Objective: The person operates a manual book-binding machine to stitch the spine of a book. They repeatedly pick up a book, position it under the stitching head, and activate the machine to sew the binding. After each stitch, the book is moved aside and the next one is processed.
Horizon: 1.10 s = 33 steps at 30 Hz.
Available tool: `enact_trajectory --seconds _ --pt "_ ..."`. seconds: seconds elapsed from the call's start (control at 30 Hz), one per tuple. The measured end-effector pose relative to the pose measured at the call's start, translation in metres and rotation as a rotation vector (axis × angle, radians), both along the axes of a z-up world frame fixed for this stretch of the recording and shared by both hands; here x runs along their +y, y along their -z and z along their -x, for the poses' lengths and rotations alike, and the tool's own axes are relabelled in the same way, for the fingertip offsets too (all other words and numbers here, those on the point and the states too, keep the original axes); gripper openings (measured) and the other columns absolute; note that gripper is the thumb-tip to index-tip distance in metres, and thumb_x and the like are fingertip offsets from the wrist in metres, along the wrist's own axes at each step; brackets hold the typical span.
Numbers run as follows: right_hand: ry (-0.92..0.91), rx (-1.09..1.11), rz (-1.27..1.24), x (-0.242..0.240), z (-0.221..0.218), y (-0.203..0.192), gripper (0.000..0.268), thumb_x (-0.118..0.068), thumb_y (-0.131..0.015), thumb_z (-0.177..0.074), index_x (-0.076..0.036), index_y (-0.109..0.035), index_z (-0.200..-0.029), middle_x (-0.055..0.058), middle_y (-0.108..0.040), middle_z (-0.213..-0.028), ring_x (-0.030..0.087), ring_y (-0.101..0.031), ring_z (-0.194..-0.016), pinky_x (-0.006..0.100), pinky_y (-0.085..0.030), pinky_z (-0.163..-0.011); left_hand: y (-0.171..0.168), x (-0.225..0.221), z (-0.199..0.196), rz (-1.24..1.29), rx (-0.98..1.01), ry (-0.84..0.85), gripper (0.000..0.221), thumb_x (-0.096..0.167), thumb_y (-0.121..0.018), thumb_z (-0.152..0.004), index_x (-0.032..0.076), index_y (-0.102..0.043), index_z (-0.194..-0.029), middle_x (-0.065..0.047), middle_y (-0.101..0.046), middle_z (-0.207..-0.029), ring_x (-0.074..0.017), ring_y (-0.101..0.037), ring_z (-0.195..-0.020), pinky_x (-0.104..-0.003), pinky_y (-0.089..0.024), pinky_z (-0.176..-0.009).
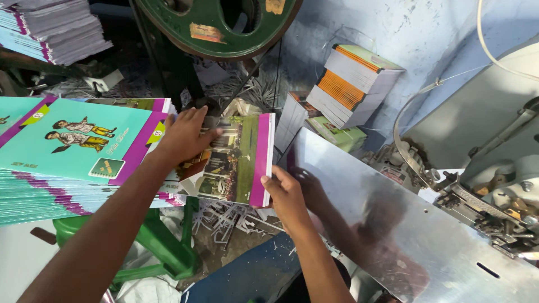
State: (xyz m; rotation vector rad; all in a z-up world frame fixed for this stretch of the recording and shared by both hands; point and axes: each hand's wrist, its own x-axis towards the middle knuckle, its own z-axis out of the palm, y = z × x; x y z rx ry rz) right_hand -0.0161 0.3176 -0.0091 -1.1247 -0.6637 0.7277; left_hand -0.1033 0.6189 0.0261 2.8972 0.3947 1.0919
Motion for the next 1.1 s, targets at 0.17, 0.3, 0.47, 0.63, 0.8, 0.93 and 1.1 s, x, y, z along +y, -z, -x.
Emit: enact_trajectory --seconds 0.17,0.3,0.47,0.63,0.8,0.93,1.1 --pt "-0.002 0.038 0.019 0.000 -0.002 0.005 0.039 -0.016 -0.060 -0.100 0.003 -0.060 -0.134 0.009 -0.070 -0.097 0.014 -0.069 -0.078 0.033 -0.063 -0.063 -0.003 0.005 -0.003 0.263 0.189 -0.102 0.058 0.060 -0.066 -0.090 0.014 -0.071 -0.124 -0.012 -0.066 -0.124 -0.0334 -0.059 -0.122 -0.063 -0.029 -0.110" --pt "0.064 0.052 0.101 0.002 -0.001 0.008 0.041 -0.016 -0.062 -0.098 0.000 -0.058 -0.136 0.008 -0.071 -0.101 0.014 -0.070 -0.084 0.032 -0.062 -0.065 -0.011 0.001 0.000 0.259 0.077 -0.013 0.057 0.058 -0.073 -0.083 0.011 -0.074 -0.116 -0.012 -0.070 -0.114 -0.0343 -0.064 -0.109 -0.057 -0.037 -0.102" --pt "0.045 0.018 0.112 -0.002 0.003 0.009 0.043 -0.016 -0.062 -0.100 0.006 -0.059 -0.137 0.009 -0.072 -0.102 0.013 -0.070 -0.086 0.029 -0.059 -0.070 -0.016 -0.007 0.007 0.345 -0.073 0.086 0.050 0.043 -0.084 -0.079 0.007 -0.074 -0.111 -0.014 -0.070 -0.111 -0.0338 -0.067 -0.102 -0.045 -0.050 -0.090" --pt "0.128 0.056 0.171 0.000 0.008 0.004 0.052 -0.017 -0.064 -0.093 -0.010 -0.047 -0.142 0.006 -0.075 -0.104 0.009 -0.072 -0.088 0.027 -0.059 -0.073 -0.023 -0.016 0.013 0.355 -0.141 0.067 0.046 0.034 -0.090 -0.078 0.001 -0.071 -0.103 -0.017 -0.068 -0.102 -0.0353 -0.066 -0.096 -0.044 -0.052 -0.079" --pt "0.089 -0.063 0.043 0.000 0.018 -0.007 0.049 -0.018 -0.070 -0.094 -0.002 -0.058 -0.139 0.011 -0.069 -0.098 0.014 -0.068 -0.079 0.031 -0.061 -0.066 -0.026 -0.019 0.019 0.384 -0.294 0.110 0.043 0.032 -0.089 -0.081 0.001 -0.066 -0.099 -0.014 -0.065 -0.100 -0.0317 -0.065 -0.094 -0.043 -0.052 -0.079" --pt "-0.012 0.110 0.116 0.003 0.024 -0.018 0.042 -0.022 -0.068 -0.092 0.002 -0.063 -0.126 0.011 -0.074 -0.095 0.022 -0.077 -0.074 0.034 -0.067 -0.064 -0.028 -0.020 0.018 0.517 -0.339 0.096 0.040 0.033 -0.088 -0.082 0.003 -0.067 -0.101 -0.013 -0.063 -0.101 -0.0280 -0.065 -0.092 -0.040 -0.054 -0.080" --pt "0.121 0.093 0.080 -0.007 0.035 -0.019 0.041 -0.026 -0.066 -0.096 0.009 -0.064 -0.117 0.015 -0.071 -0.077 0.022 -0.072 -0.058 0.034 -0.061 -0.050 -0.036 -0.037 0.013 0.419 -0.328 0.084 0.038 0.031 -0.089 -0.082 0.003 -0.068 -0.098 -0.013 -0.066 -0.098 -0.0302 -0.064 -0.093 -0.042 -0.052 -0.080"
